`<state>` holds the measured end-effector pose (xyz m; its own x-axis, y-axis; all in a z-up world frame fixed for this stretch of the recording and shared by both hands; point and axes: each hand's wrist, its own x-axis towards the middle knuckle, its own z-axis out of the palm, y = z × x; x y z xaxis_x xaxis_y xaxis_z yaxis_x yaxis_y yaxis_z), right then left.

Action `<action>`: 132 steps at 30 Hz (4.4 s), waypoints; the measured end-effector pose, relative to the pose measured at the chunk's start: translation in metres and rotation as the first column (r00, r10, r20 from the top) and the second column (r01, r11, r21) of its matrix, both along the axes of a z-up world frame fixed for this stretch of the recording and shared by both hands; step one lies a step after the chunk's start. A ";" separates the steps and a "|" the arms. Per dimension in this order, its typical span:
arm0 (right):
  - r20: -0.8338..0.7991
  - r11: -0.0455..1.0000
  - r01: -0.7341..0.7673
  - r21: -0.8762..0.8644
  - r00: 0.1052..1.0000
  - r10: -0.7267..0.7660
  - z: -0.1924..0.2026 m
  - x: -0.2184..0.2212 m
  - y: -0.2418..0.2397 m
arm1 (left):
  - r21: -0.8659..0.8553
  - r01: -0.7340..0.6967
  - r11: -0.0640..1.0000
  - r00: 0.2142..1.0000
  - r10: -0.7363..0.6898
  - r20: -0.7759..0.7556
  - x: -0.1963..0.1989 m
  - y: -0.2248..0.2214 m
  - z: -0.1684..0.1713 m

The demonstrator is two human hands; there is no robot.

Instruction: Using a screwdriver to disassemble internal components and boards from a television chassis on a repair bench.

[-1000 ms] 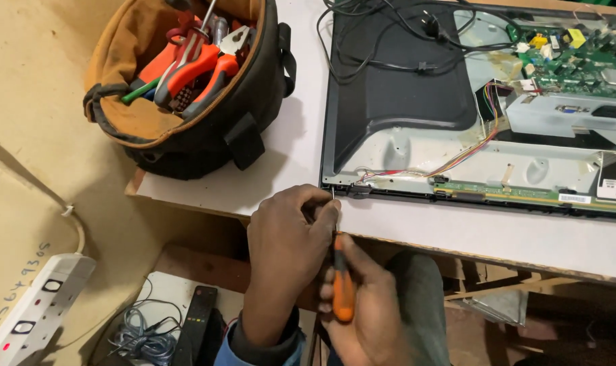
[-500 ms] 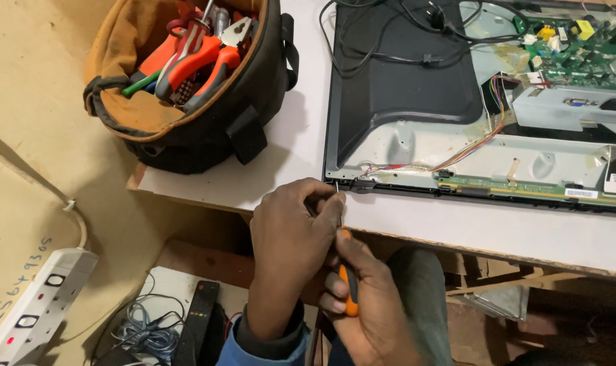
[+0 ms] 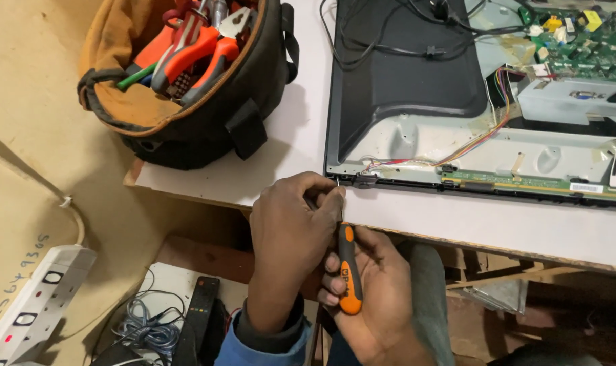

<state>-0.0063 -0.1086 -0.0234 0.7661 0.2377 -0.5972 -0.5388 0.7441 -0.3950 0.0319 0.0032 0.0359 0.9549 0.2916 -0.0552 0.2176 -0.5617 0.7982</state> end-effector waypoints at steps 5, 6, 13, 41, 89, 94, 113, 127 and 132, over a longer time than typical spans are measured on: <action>-0.006 0.986 0.111 -0.127 0.994 -0.112 0.003 -0.004 0.007 | 0.024 0.001 1.000 1.000 -0.001 -0.004 0.001 -0.001 -0.001; -0.013 0.984 0.124 -0.130 0.992 -0.127 0.004 -0.004 0.008 | 0.022 0.016 1.000 1.000 -0.016 -0.011 0.001 -0.002 -0.002; -0.069 1.000 0.001 0.015 0.998 0.000 0.000 -0.001 0.001 | 0.003 -0.019 1.000 1.000 0.019 -0.022 0.000 -0.009 0.005; -0.047 0.960 0.121 -0.254 0.990 -0.137 0.012 -0.011 0.005 | -0.072 0.000 0.997 1.000 0.000 -0.002 0.000 -0.003 0.001; 0.196 0.919 0.366 -0.145 0.921 -0.336 0.016 -0.016 -0.123 | -0.396 0.031 0.918 0.841 0.190 0.506 0.006 -0.149 -0.015; 0.270 0.885 0.435 -0.166 0.883 -0.384 0.006 -0.012 -0.168 | -0.464 0.159 0.872 0.814 0.150 0.561 0.009 -0.209 -0.017; 0.268 0.760 0.579 -0.296 0.814 -0.516 0.011 -0.022 -0.271 | -0.173 0.442 0.880 0.850 -0.349 0.395 -0.004 -0.310 -0.026; 0.449 0.395 0.532 -0.749 0.846 -0.287 0.026 -0.026 -0.349 | 0.059 0.531 0.845 0.736 -0.495 0.463 0.017 -0.361 -0.025; 0.318 0.031 0.322 -0.946 0.944 -0.091 0.037 -0.020 -0.372 | 0.119 0.355 0.928 0.823 -0.370 0.430 0.020 -0.372 -0.033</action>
<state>-0.0266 -0.4804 0.0140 0.7541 -0.6566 -0.0165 -0.2991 -0.3209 -0.8986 0.0517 -0.3691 0.0032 0.9142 -0.0856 0.3961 -0.3735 -0.5575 0.7414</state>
